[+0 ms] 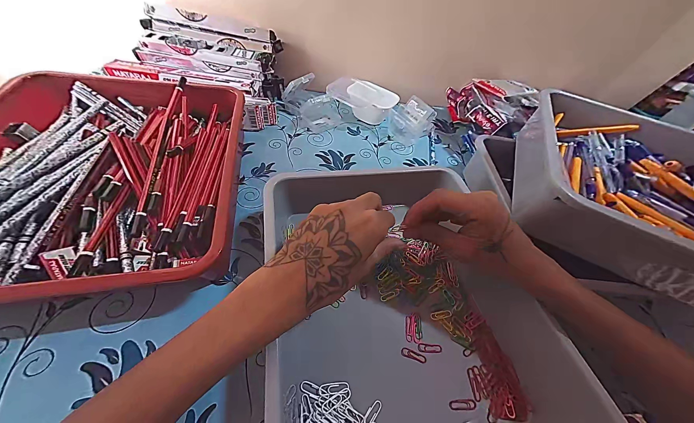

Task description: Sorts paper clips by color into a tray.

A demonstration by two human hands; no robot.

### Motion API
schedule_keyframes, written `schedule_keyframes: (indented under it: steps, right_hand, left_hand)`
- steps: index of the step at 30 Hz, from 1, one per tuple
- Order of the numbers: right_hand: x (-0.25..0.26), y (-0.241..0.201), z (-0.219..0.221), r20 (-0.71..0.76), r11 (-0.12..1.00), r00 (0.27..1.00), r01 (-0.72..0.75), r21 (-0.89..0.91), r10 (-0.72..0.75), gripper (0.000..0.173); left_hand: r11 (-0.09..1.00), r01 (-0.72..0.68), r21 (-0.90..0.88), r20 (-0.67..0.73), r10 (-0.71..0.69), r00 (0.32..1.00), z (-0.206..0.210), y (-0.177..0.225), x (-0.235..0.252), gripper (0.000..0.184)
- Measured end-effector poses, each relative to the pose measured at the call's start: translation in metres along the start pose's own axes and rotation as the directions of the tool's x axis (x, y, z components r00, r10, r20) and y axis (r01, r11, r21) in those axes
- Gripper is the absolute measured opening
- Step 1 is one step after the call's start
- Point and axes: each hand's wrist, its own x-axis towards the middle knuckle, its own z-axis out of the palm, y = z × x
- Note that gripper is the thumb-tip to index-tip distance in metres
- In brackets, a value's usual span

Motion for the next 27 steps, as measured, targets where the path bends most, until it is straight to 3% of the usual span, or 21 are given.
schedule_keyframes:
  steps: [4,8,13,16,20,27]
  right_hand:
    - [0.0,-0.003,0.001,0.009,1.0,1.0,-0.007,-0.002,0.007,0.011]
    - [-0.006,0.005,-0.001,0.116,0.924,0.972,-0.152,-0.35,0.203,0.016]
    - [-0.007,0.003,-0.015,0.212,0.858,0.915,-0.214,-0.467,0.344,0.021]
    - [-0.011,0.005,-0.02,0.269,0.868,0.909,-0.166,-0.467,0.319,0.012]
    - [-0.01,0.005,-0.012,0.24,0.845,0.918,-0.156,-0.512,0.315,0.005]
    - [-0.009,0.003,-0.01,0.258,0.804,0.895,-0.161,-0.572,0.363,0.011]
  left_hand:
    - [0.998,-0.01,-0.062,0.018,0.012,1.0,-0.007,0.004,0.003,0.019]
    - [0.999,0.047,-0.003,0.087,-0.047,0.995,-0.006,0.004,0.001,0.018]
    - [0.995,0.079,0.062,0.07,-0.083,0.994,-0.001,0.002,-0.001,0.019]
    - [0.994,0.076,0.073,0.076,-0.082,0.994,0.002,0.001,-0.002,0.019]
    - [0.993,0.08,0.085,0.108,-0.089,0.99,-0.001,0.002,-0.002,0.019]
    - [0.993,0.082,0.08,0.102,-0.09,0.991,0.001,0.001,-0.002,0.023]
